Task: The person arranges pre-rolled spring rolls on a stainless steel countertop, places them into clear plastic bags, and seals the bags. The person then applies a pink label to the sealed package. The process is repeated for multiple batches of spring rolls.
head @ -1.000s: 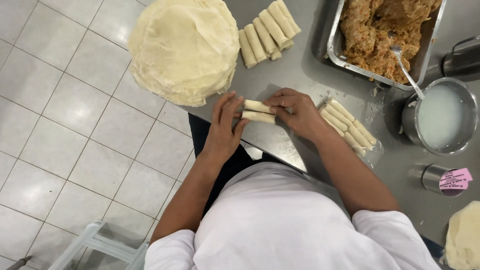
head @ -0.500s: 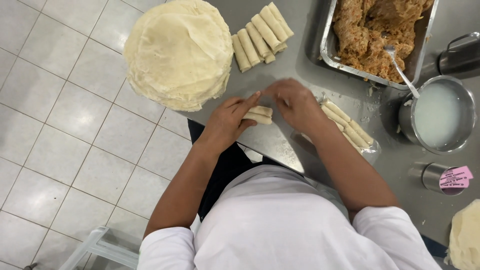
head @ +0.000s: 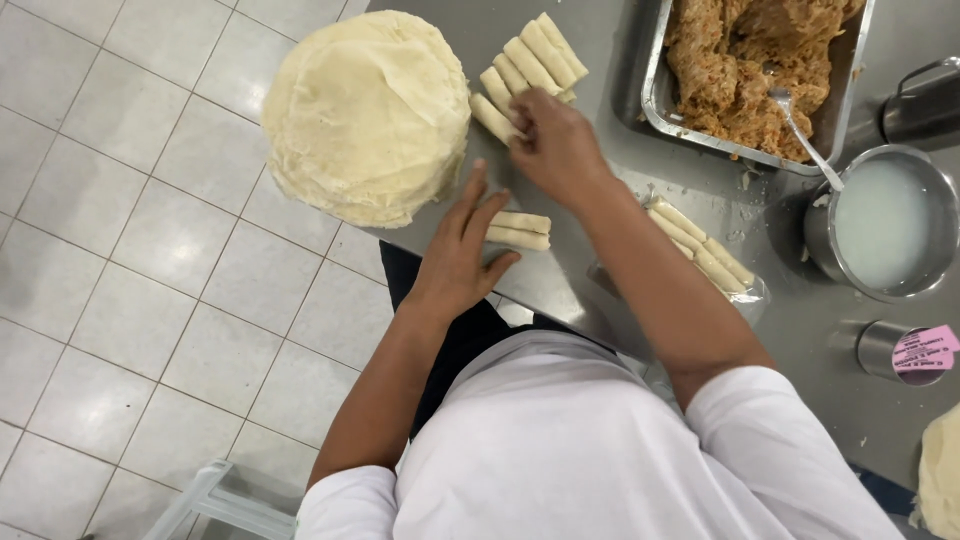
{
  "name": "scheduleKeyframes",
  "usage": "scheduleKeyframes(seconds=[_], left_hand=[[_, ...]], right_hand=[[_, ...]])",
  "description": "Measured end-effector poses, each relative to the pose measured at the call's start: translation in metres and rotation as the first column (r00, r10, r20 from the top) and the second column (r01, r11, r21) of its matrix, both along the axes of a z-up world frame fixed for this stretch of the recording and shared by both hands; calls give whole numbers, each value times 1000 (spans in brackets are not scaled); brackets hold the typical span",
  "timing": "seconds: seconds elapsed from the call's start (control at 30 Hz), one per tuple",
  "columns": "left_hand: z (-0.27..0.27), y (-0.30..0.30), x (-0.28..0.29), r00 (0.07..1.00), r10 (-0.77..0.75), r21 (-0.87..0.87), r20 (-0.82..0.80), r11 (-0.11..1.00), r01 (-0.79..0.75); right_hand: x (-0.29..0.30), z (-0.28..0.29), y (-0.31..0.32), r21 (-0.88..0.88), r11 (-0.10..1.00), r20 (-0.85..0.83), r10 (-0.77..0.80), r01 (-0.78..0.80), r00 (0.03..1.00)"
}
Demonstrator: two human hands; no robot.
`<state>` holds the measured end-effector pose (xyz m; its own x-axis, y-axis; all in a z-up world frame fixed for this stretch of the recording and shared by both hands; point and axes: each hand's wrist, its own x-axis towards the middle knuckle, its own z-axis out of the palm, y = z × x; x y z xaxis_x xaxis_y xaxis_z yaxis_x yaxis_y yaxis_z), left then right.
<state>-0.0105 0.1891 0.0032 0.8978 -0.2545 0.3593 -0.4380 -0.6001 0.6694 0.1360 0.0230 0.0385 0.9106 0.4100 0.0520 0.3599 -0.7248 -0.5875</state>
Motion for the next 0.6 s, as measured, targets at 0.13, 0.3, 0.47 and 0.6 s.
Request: scheduleKeyframes(seconds=[0.13,0.3,0.47,0.6], left_hand=[[13,-2,-5,988,125,-145,88,983,-111],[15,-1,-2,983,160,-164,89,976,-144],[14,0,0,993,115,-165,14,980,-112],[13,5,15,1000,12,-62,-17,998,-13]], right_hand=[[-40,26,-41,191,958,-79,231,-212,970],[-48,13,-53,274,922,-88,307,-274,947],[-47,11,-54,220,889,-46,420,-401,906],[-51,15,-54,217,854,13,482,-473,876]])
